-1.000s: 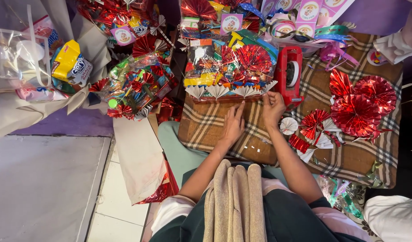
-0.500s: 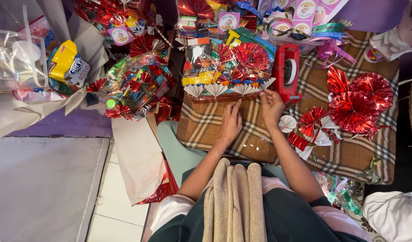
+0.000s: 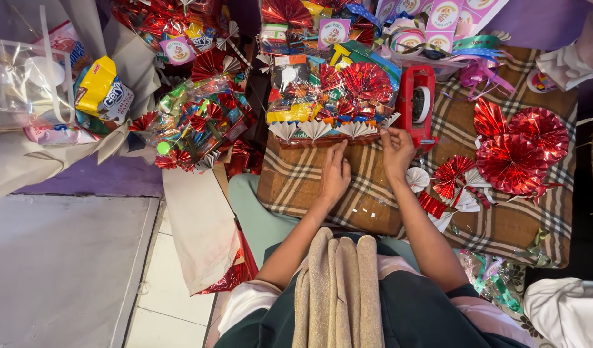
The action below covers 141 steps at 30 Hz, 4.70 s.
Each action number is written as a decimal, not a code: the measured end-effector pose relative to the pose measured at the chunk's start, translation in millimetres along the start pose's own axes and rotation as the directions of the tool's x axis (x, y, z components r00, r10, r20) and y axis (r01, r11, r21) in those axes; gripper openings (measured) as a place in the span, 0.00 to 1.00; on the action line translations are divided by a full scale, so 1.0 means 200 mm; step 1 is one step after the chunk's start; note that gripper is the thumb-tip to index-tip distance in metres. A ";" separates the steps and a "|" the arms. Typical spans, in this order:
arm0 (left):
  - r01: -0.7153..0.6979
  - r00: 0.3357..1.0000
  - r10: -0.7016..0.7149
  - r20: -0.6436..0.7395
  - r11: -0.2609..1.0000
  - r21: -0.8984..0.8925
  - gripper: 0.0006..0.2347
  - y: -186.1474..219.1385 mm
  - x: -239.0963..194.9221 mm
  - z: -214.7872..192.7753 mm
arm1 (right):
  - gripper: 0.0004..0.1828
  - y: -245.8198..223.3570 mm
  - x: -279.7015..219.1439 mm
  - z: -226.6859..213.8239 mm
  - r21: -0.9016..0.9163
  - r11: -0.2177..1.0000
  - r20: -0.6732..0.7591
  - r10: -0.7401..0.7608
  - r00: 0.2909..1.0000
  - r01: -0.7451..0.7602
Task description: The person folds and shapes metallic plastic sheets by hand to prepare decorative bows.
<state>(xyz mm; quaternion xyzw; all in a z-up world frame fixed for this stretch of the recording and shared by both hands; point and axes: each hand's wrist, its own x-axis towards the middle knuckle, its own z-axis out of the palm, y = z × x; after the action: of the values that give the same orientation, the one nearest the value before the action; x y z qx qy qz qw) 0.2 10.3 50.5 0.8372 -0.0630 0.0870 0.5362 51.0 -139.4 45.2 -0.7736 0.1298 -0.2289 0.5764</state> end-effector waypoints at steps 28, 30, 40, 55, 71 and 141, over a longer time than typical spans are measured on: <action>0.073 0.991 -0.106 -0.081 0.940 -0.334 0.19 -0.03 0.10 0.13 | 0.03 0.02 -0.15 0.20 -0.279 0.885 0.142 -0.347 0.927 0.374; 0.083 0.990 -0.120 -0.070 0.917 -0.390 0.17 -0.06 0.10 0.14 | 0.03 -0.02 -0.16 0.19 -0.315 0.851 0.155 -0.392 0.907 0.421; 0.115 0.943 -0.235 -0.234 0.893 -0.435 0.14 -0.07 0.04 0.05 | 0.10 -0.01 -0.17 0.18 -0.133 0.962 0.104 -0.225 0.969 0.237; 0.125 0.849 -0.111 -0.516 0.992 -0.007 0.03 -0.06 0.12 -0.16 | 0.08 0.05 -0.15 0.23 -0.137 0.980 0.081 -0.132 0.988 0.142; 0.088 0.806 -0.032 -0.591 0.994 0.067 0.11 -0.18 0.06 -0.12 | 0.11 0.03 -0.22 0.11 -0.180 0.970 0.078 -0.153 0.985 0.165; 0.344 0.933 -0.301 0.195 0.905 -0.250 0.09 -0.15 -0.19 0.13 | 0.07 1.06 -0.03 -1.22 -0.787 0.532 -0.249 0.190 0.950 -0.312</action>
<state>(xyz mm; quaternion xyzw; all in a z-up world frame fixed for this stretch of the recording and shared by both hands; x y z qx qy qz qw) -29.4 0.0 6.1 0.7558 0.0244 -0.0769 0.6498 -63.7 -403.3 -100.6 -0.9075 0.3685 -0.1081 0.1700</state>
